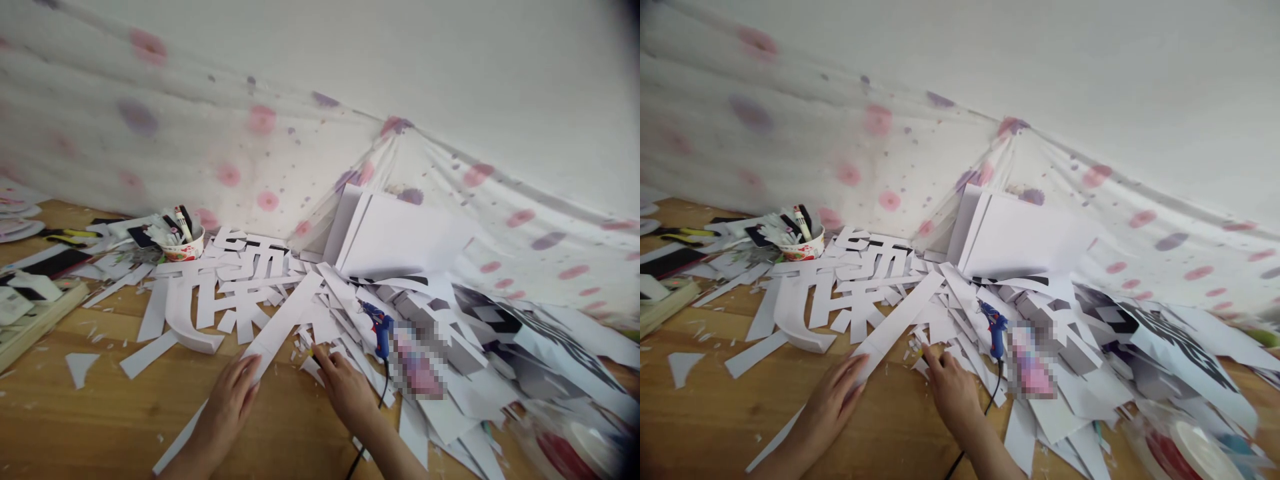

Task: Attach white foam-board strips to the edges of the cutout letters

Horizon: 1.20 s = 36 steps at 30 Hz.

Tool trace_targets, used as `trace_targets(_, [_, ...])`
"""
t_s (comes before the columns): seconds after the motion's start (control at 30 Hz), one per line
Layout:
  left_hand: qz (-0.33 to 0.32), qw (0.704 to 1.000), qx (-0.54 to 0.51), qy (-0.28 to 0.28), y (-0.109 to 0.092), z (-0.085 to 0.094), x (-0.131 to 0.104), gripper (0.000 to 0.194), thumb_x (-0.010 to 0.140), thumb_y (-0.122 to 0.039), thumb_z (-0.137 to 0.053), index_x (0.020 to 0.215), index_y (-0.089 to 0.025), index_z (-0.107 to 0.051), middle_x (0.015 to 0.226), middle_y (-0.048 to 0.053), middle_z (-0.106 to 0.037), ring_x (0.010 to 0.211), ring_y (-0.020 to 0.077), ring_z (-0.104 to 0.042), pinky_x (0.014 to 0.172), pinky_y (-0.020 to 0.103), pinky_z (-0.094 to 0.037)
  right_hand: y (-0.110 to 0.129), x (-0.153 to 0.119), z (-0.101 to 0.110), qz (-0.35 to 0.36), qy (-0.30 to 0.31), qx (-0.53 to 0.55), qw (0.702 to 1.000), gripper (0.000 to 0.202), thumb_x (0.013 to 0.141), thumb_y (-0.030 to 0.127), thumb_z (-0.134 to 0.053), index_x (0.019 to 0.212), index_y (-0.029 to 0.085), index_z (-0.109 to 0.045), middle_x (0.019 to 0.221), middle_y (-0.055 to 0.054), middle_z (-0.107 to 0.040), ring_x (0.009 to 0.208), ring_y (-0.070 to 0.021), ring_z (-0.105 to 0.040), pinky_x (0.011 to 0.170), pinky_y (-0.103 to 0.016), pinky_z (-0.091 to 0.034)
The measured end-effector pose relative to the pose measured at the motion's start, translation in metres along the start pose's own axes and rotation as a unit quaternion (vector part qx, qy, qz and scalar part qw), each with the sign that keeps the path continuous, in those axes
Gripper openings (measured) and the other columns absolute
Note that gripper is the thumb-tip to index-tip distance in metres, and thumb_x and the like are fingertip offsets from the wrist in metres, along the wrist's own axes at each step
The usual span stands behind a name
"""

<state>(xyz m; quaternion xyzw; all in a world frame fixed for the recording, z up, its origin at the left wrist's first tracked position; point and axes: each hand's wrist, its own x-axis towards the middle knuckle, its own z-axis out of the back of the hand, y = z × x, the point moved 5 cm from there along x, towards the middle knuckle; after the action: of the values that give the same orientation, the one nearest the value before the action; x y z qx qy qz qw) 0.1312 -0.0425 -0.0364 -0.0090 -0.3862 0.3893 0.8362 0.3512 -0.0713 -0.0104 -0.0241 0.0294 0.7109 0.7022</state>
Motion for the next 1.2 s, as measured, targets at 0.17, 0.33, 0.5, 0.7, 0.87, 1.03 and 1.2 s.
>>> trace_targets(0.17, [0.016, 0.999, -0.016, -0.039, 0.006, 0.021, 0.021, 0.036, 0.082, -0.022, -0.050, 0.117, -0.021, -0.045, 0.117, 0.009, -0.057, 0.111, 0.0208, -0.054, 0.089, 0.034, -0.050, -0.017, 0.007, -0.001, -0.043, -0.072, 0.001, 0.996, 0.042, 0.083, 0.018, -0.052, 0.124, 0.026, -0.050, 0.108, -0.012, -0.057, 0.101, -0.0255, -0.052, 0.083, -0.035, -0.044])
trace_targets(0.33, [-0.011, 0.996, -0.043, -0.076, -0.002, 0.034, 0.035, 0.029, 0.078, -0.019, -0.054, 0.107, -0.021, -0.048, 0.113, 0.009, -0.057, 0.109, 0.0219, -0.055, 0.087, 0.037, -0.051, 0.010, 0.033, 0.006, -0.056, -0.190, 0.275, 0.941, 0.034, 0.084, 0.033, -0.051, 0.116, 0.022, -0.055, 0.111, -0.012, -0.057, 0.107, -0.0272, -0.049, 0.093, -0.045, -0.036])
trace_targets(0.5, [-0.048, 0.991, -0.061, -0.108, -0.020, 0.042, 0.037, 0.041, 0.076, -0.011, -0.055, 0.115, -0.019, -0.044, 0.109, 0.010, -0.056, 0.111, 0.0226, -0.052, 0.088, 0.036, -0.049, 0.044, 0.072, -0.005, -0.145, -0.124, 0.740, 0.645, 0.068, 0.078, 0.047, -0.053, 0.133, 0.014, -0.032, 0.091, -0.007, -0.062, 0.078, -0.0209, -0.061, 0.067, -0.034, -0.050])
trace_targets(0.7, [0.082, 0.996, -0.010, -0.042, -0.012, 0.030, 0.039, 0.077, 0.075, -0.021, -0.055, 0.140, -0.022, -0.014, 0.121, 0.014, -0.050, 0.108, 0.0262, -0.054, 0.081, 0.038, -0.051, 0.051, 0.072, 0.019, -0.113, -0.216, 0.777, 0.580, 0.085, 0.068, 0.037, -0.065, 0.138, 0.019, -0.022, 0.075, 0.002, -0.056, 0.060, -0.0129, -0.055, 0.054, -0.026, -0.047])
trace_targets(0.87, [0.149, 0.981, -0.025, 0.118, -0.009, 0.007, 0.037, 0.077, 0.074, -0.019, -0.050, 0.140, -0.028, -0.012, 0.113, 0.009, -0.052, 0.085, 0.0206, -0.062, 0.065, 0.031, -0.051, 0.049, 0.061, 0.035, -0.056, -0.264, 0.604, 0.750, 0.068, 0.080, 0.027, -0.051, 0.141, 0.021, -0.021, 0.087, -0.002, -0.060, 0.061, -0.0114, -0.053, 0.059, -0.026, -0.044])
trace_targets(1.03, [0.178, 0.956, -0.010, 0.233, -0.010, 0.000, 0.041, 0.071, 0.070, -0.017, -0.049, 0.137, -0.021, -0.026, 0.114, 0.010, -0.052, 0.084, 0.0218, -0.061, 0.066, 0.032, -0.048, 0.044, 0.060, 0.031, -0.050, -0.282, 0.479, 0.830, 0.064, 0.081, 0.024, -0.045, 0.141, 0.018, -0.023, 0.081, -0.002, -0.060, 0.061, -0.0129, -0.053, 0.061, -0.027, -0.044])
trace_targets(1.2, [0.162, 0.936, 0.036, 0.312, -0.007, -0.005, 0.040, 0.071, 0.066, -0.015, -0.050, 0.134, -0.022, -0.034, 0.114, 0.010, -0.053, 0.077, 0.0229, -0.061, 0.063, 0.033, -0.045, 0.031, 0.068, 0.035, -0.032, -0.285, 0.395, 0.873, 0.058, 0.080, 0.025, -0.041, 0.137, 0.016, -0.034, 0.082, -0.005, -0.060, 0.067, -0.0161, -0.054, 0.064, -0.029, -0.044])
